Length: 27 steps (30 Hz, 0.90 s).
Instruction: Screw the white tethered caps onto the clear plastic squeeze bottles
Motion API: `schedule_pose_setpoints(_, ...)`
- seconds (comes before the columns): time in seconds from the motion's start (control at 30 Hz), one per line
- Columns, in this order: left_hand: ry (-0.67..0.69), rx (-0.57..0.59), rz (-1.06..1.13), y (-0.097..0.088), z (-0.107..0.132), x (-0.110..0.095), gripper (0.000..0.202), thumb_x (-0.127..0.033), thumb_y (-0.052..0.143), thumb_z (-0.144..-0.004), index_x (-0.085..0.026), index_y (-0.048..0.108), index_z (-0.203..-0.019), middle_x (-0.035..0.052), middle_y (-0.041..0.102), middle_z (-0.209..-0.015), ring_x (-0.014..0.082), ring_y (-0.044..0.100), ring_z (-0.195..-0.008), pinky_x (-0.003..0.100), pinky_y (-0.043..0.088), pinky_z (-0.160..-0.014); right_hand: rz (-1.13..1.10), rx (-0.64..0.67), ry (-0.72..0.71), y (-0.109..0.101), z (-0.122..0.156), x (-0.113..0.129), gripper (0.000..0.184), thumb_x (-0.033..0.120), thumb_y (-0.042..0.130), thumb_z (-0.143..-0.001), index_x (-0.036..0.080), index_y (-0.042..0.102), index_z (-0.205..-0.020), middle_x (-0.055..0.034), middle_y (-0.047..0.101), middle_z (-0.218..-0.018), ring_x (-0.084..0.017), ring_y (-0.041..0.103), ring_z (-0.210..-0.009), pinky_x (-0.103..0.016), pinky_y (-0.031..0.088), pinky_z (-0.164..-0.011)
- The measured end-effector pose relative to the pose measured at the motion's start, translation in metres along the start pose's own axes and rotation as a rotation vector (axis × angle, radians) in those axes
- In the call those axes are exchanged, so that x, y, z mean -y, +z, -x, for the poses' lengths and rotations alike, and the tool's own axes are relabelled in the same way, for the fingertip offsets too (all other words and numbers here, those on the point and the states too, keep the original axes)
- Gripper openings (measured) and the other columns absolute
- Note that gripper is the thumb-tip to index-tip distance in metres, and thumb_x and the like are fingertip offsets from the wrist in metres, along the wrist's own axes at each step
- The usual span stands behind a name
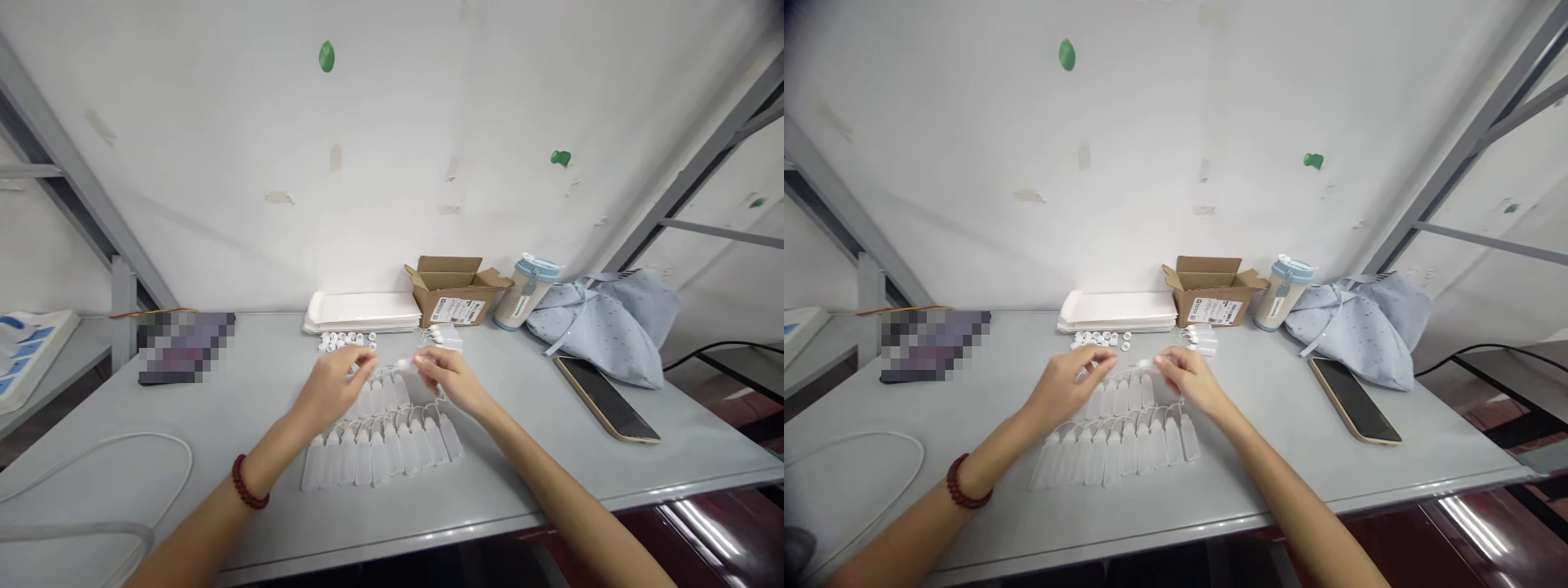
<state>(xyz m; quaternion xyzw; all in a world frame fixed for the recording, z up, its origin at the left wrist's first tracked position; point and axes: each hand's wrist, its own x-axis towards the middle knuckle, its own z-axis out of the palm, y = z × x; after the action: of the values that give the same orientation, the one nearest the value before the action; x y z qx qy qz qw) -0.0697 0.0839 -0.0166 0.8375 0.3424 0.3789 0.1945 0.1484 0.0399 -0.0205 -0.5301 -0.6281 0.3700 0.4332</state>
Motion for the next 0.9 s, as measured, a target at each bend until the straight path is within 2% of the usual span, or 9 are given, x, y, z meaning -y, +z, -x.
schedule_pose_setpoints(0.07, -0.101, -0.026, -0.062, -0.011, -0.006, 0.016, 0.023, -0.031, 0.044, -0.087, -0.020, 0.063, -0.085, 0.0033, 0.070, -0.086, 0.0175, 0.062, -0.078, 0.026, 0.047, -0.066, 0.329, -0.136, -0.128, -0.017, -0.005, -0.006, 0.023, 0.037, 0.050, -0.084, 0.017, 0.061, -0.086, -0.0052, 0.064, -0.075, -0.016, 0.057, -0.064, -0.027, 0.043, -0.057)
schedule_pose_setpoints(0.1, -0.138, -0.027, -0.109, -0.016, -0.009, 0.026, 0.023, -0.030, 0.044, -0.086, -0.019, 0.064, -0.084, 0.0043, 0.070, -0.088, 0.0191, 0.063, -0.080, 0.028, 0.048, -0.069, 0.446, -0.178, -0.157, -0.027, -0.007, -0.011, 0.023, 0.035, 0.049, -0.085, 0.017, 0.062, -0.091, -0.0082, 0.067, -0.087, -0.019, 0.060, -0.074, -0.029, 0.045, -0.063)
schedule_pose_setpoints(0.17, -0.192, -0.025, -0.190, -0.023, -0.012, 0.044, 0.024, -0.028, 0.044, -0.082, -0.019, 0.066, -0.085, 0.0061, 0.071, -0.092, 0.0219, 0.064, -0.084, 0.032, 0.048, -0.075, 0.605, -0.222, -0.161, -0.045, -0.012, -0.021, 0.022, 0.029, 0.048, -0.084, 0.017, 0.064, -0.093, -0.0102, 0.068, -0.094, -0.022, 0.062, -0.082, -0.031, 0.046, -0.067)
schedule_pose_setpoints(0.23, -0.221, 0.002, -0.215, -0.026, -0.013, 0.058, 0.027, -0.027, 0.042, -0.081, -0.019, 0.068, -0.087, 0.0060, 0.071, -0.098, 0.0230, 0.064, -0.088, 0.033, 0.048, -0.078, 0.692, -0.226, -0.116, -0.059, -0.015, -0.030, 0.022, 0.024, 0.049, -0.083, 0.017, 0.066, -0.095, -0.0108, 0.069, -0.097, -0.023, 0.063, -0.079, -0.033, 0.047, -0.069)
schedule_pose_setpoints(0.33, -0.217, 0.073, -0.211, -0.024, -0.013, 0.067, 0.030, -0.029, 0.041, -0.081, -0.019, 0.069, -0.089, 0.0066, 0.070, -0.103, 0.0238, 0.063, -0.093, 0.033, 0.047, -0.081, 0.737, -0.174, -0.043, -0.070, -0.017, -0.040, 0.020, 0.019, 0.053, -0.080, 0.016, 0.066, -0.094, -0.0105, 0.069, -0.100, -0.023, 0.063, -0.080, -0.033, 0.047, -0.071)
schedule_pose_setpoints(0.47, -0.202, 0.140, -0.183, -0.017, -0.011, 0.069, 0.030, -0.030, 0.042, -0.081, -0.019, 0.069, -0.091, 0.0067, 0.069, -0.103, 0.0228, 0.062, -0.095, 0.031, 0.047, -0.081, 0.742, -0.100, -0.019, -0.073, -0.017, -0.044, 0.019, 0.014, 0.057, -0.075, 0.016, 0.067, -0.090, -0.0096, 0.070, -0.098, -0.023, 0.062, -0.088, -0.031, 0.046, -0.072)
schedule_pose_setpoints(0.7, -0.187, 0.178, -0.162, -0.012, -0.012, 0.065, 0.032, -0.031, 0.041, -0.082, -0.020, 0.070, -0.092, 0.0058, 0.068, -0.106, 0.0216, 0.061, -0.096, 0.030, 0.047, -0.083, 0.774, -0.098, 0.012, -0.076, -0.018, -0.046, 0.014, 0.011, 0.059, -0.067, 0.015, 0.064, -0.080, -0.0084, 0.069, -0.088, -0.022, 0.061, -0.082, -0.029, 0.045, -0.071)
schedule_pose_setpoints(0.9, -0.207, 0.185, -0.175, -0.012, -0.012, 0.063, 0.033, -0.031, 0.042, -0.082, -0.019, 0.070, -0.093, 0.0063, 0.069, -0.101, 0.0215, 0.062, -0.090, 0.029, 0.047, -0.081, 0.806, -0.103, 0.017, -0.079, -0.019, -0.054, 0.014, 0.013, 0.061, -0.066, 0.015, 0.063, -0.080, -0.0074, 0.067, -0.086, -0.020, 0.059, -0.077, -0.028, 0.044, -0.069)
